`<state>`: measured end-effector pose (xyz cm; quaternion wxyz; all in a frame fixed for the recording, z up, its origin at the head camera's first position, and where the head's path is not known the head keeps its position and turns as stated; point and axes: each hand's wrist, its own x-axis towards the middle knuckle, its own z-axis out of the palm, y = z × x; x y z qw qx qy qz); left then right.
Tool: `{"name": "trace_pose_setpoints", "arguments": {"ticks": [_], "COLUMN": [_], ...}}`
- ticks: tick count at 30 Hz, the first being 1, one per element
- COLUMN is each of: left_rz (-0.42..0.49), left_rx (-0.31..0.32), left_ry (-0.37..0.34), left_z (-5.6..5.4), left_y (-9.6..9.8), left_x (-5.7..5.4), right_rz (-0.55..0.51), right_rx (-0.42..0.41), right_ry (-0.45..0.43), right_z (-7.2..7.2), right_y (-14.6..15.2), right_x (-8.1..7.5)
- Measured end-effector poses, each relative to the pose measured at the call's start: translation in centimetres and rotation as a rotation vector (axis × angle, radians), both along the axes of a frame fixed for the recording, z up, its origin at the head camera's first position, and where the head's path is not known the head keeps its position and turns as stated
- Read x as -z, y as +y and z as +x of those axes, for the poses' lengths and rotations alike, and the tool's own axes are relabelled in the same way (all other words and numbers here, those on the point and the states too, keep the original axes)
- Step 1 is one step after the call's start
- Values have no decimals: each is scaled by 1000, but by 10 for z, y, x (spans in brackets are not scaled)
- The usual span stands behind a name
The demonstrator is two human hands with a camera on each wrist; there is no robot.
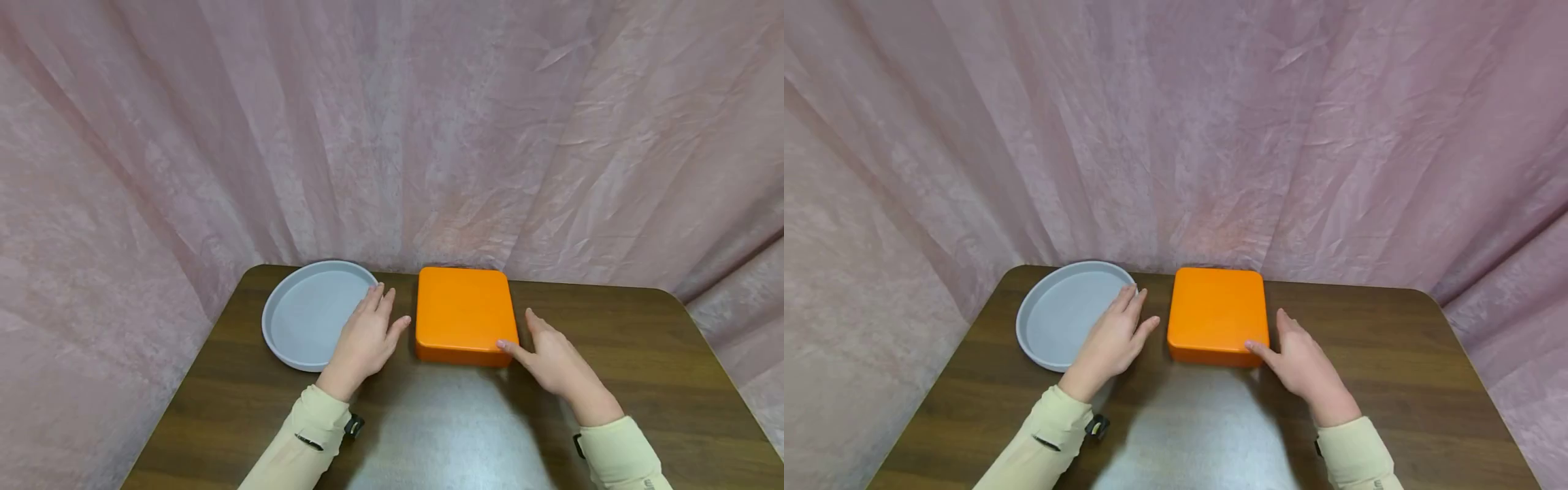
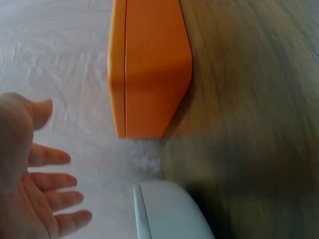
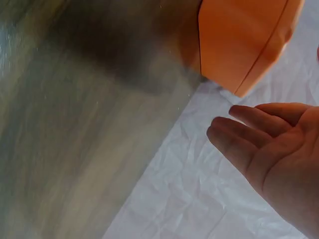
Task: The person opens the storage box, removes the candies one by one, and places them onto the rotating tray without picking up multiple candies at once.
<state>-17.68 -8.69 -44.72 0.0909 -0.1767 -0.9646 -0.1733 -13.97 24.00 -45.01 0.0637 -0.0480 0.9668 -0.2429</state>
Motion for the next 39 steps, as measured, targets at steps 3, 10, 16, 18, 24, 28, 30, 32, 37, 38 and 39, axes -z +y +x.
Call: {"name": "trace_pose_setpoints", "arguments": {"ticks": [3,10,16,18,24,28,30,32,37,38,39], "left_rz": [-11,-159,-262,-278,-330,-356,-366,-371,-370,-368,-368], "left_rx": [85,225,286,285,258,251,253,257,269,271,271], "left_ry": [-4,-6,25,29,88,103,118,140,148,135,124], "left_z": [-2,-4,-2,0,0,-1,-3,-4,-9,-11,-12], "left_y": [12,46,62,65,67,69,70,72,75,75,75], "left_x": [-1,8,20,22,23,24,23,22,22,22,22], "right_rz": [-1,-45,-98,-118,-161,-182,-191,-201,-209,-211,-211], "right_rx": [-4,5,5,3,20,37,43,45,55,58,61], "right_ry": [-21,7,71,94,110,109,107,104,109,112,114], "right_z": [-1,-3,-4,-4,-5,-6,-7,-6,-6,-6,-6], "right_y": [-5,-18,-27,-29,-36,-39,-40,-41,-42,-42,-42], "right_x": [7,23,33,35,34,35,35,35,36,36,36]}}
